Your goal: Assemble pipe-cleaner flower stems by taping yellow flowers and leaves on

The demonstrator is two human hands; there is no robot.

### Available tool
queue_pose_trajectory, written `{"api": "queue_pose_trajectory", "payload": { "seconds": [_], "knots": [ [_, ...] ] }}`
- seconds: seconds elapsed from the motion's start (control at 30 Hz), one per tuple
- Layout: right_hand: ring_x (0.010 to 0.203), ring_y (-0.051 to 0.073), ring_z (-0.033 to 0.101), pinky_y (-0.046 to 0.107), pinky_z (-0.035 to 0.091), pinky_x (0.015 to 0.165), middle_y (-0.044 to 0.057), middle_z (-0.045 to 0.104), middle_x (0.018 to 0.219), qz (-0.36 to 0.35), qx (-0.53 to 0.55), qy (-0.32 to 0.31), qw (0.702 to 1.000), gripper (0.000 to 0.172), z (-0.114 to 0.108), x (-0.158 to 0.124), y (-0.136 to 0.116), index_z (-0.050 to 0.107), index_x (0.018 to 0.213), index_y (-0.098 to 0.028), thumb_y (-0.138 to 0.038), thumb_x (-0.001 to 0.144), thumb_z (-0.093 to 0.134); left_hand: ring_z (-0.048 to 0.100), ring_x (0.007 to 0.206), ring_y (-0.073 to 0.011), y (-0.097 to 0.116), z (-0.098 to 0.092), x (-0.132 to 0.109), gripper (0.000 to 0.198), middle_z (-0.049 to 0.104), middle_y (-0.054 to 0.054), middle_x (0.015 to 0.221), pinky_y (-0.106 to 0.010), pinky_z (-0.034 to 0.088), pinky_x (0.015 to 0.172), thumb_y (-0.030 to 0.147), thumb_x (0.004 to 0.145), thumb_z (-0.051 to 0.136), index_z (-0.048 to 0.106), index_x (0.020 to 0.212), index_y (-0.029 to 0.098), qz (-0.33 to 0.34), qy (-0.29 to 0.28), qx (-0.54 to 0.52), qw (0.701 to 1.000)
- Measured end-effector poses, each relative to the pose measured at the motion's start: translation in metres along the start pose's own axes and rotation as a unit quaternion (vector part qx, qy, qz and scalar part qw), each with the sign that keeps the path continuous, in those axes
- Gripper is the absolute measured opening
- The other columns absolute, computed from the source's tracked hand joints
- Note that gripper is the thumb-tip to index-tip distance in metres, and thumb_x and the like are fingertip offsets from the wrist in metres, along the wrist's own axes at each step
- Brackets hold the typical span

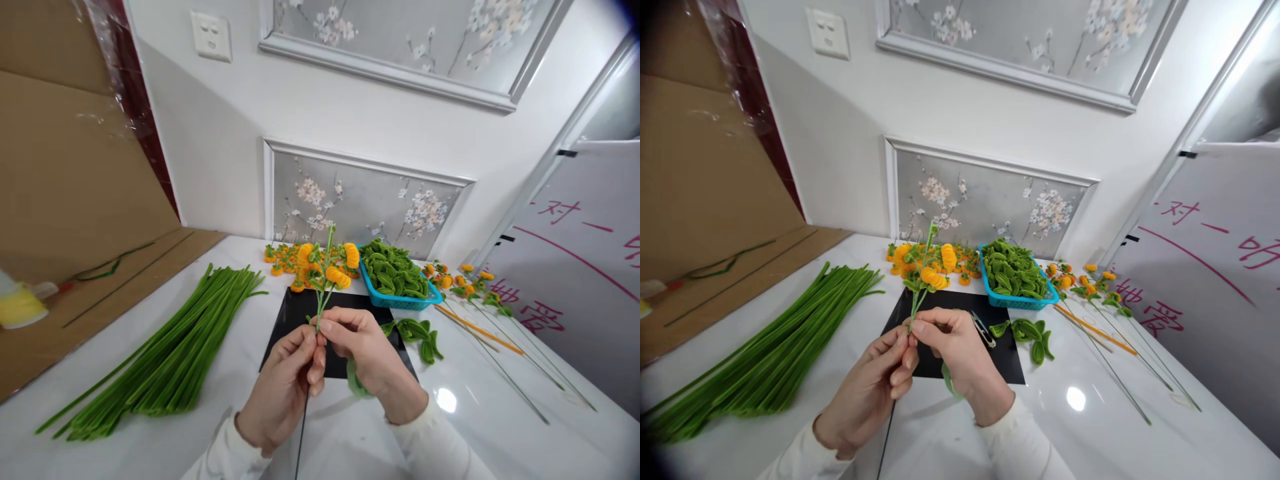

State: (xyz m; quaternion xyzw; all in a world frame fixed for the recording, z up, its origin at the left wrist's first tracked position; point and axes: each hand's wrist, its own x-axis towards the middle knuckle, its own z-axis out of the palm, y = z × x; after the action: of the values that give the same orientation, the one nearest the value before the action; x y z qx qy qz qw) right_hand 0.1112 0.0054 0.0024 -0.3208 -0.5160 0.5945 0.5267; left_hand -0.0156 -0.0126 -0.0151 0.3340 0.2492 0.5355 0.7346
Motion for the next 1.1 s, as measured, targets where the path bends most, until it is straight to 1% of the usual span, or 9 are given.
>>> {"api": "queue_pose_trajectory", "payload": {
  "seconds": [0.13,0.23,0.37,0.5,0.6,0.73,0.9,1.0,1.1],
  "knots": [
    [0.045,0.004,0.021,0.024,0.012,0.043,-0.004,0.045,0.054,0.011,0.042,-0.045,0.998,0.024,0.000,-0.001,0.002,0.067,0.065,-0.013,-0.036,0.072,0.072,0.024,0.036,-0.0007,-0.001,-0.001,-0.001,0.022,0.049,0.006,0.049,-0.010,0.023,0.030,0.031,0.073,0.074,0.061,0.071,0.014,-0.004,-0.010,-0.005,1.000],
    [0.046,0.005,0.025,0.024,0.014,0.043,-0.004,0.046,0.057,-0.017,0.028,-0.024,0.999,0.021,0.000,-0.002,0.003,0.068,0.064,-0.014,-0.033,0.072,0.072,0.022,0.035,-0.0007,-0.001,-0.001,-0.001,0.023,0.047,0.007,0.047,-0.011,0.021,0.030,0.034,0.077,0.070,0.060,0.069,0.014,0.002,-0.013,0.017,1.000],
    [0.050,0.007,0.037,0.024,0.027,0.046,-0.001,0.053,0.065,-0.038,-0.007,0.026,0.999,0.019,0.000,-0.002,0.001,0.070,0.062,-0.016,-0.033,0.069,0.073,0.038,0.040,-0.0039,-0.001,0.000,-0.001,0.027,0.053,0.003,0.054,-0.015,0.033,0.037,0.038,0.082,0.063,0.060,0.068,0.014,0.039,-0.011,0.097,0.994],
    [0.055,0.010,0.043,0.023,0.032,0.048,0.001,0.057,0.068,-0.047,-0.045,0.068,0.996,0.018,-0.004,-0.002,-0.001,0.073,0.065,-0.017,-0.035,0.068,0.073,0.051,0.049,-0.0086,-0.002,-0.001,0.000,0.022,0.060,0.001,0.061,-0.021,0.043,0.049,0.036,0.076,0.069,0.060,0.073,0.016,0.040,0.006,0.176,0.984],
    [0.055,0.009,0.040,0.023,0.029,0.047,0.000,0.057,0.066,-0.061,-0.081,0.090,0.991,0.017,-0.006,-0.002,-0.002,0.076,0.073,-0.018,-0.034,0.069,0.072,0.051,0.047,-0.0094,-0.002,-0.003,0.001,0.024,0.059,0.002,0.056,-0.022,0.043,0.050,0.035,0.073,0.072,0.058,0.068,0.017,0.050,0.036,0.205,0.977],
    [0.053,0.008,0.036,0.023,0.026,0.046,-0.001,0.055,0.063,-0.063,-0.083,0.097,0.990,0.017,-0.005,-0.001,-0.002,0.076,0.072,-0.018,-0.034,0.068,0.072,0.051,0.046,-0.0091,0.000,-0.001,0.001,0.027,0.058,0.002,0.054,-0.021,0.042,0.050,0.035,0.075,0.069,0.057,0.060,0.015,0.047,0.027,0.205,0.977],
    [0.046,0.005,0.026,0.023,0.019,0.042,-0.003,0.050,0.058,-0.033,-0.006,0.088,0.996,0.021,0.000,0.000,0.003,0.073,0.068,-0.016,-0.036,0.064,0.076,0.048,0.044,-0.0079,0.000,-0.001,0.001,0.027,0.057,0.002,0.054,-0.020,0.039,0.047,0.032,0.076,0.069,0.057,0.059,0.015,0.022,0.008,0.149,0.989],
    [0.044,0.004,0.022,0.023,0.014,0.041,-0.005,0.046,0.052,0.004,0.059,0.070,0.996,0.028,0.001,0.000,0.008,0.073,0.075,-0.014,-0.039,0.063,0.077,0.046,0.043,-0.0073,-0.001,-0.004,0.001,0.023,0.057,0.002,0.053,-0.020,0.038,0.046,0.031,0.077,0.068,0.058,0.063,0.016,0.016,0.000,0.116,0.993],
    [0.042,0.004,0.020,0.023,0.012,0.042,-0.005,0.045,0.051,0.020,0.079,0.043,0.996,0.032,0.001,0.000,0.010,0.073,0.080,-0.013,-0.043,0.067,0.074,0.043,0.041,-0.0061,-0.002,-0.006,0.001,0.019,0.055,0.003,0.052,-0.019,0.038,0.044,0.030,0.080,0.066,0.060,0.068,0.016,0.012,-0.007,0.090,0.996]
  ]
}}
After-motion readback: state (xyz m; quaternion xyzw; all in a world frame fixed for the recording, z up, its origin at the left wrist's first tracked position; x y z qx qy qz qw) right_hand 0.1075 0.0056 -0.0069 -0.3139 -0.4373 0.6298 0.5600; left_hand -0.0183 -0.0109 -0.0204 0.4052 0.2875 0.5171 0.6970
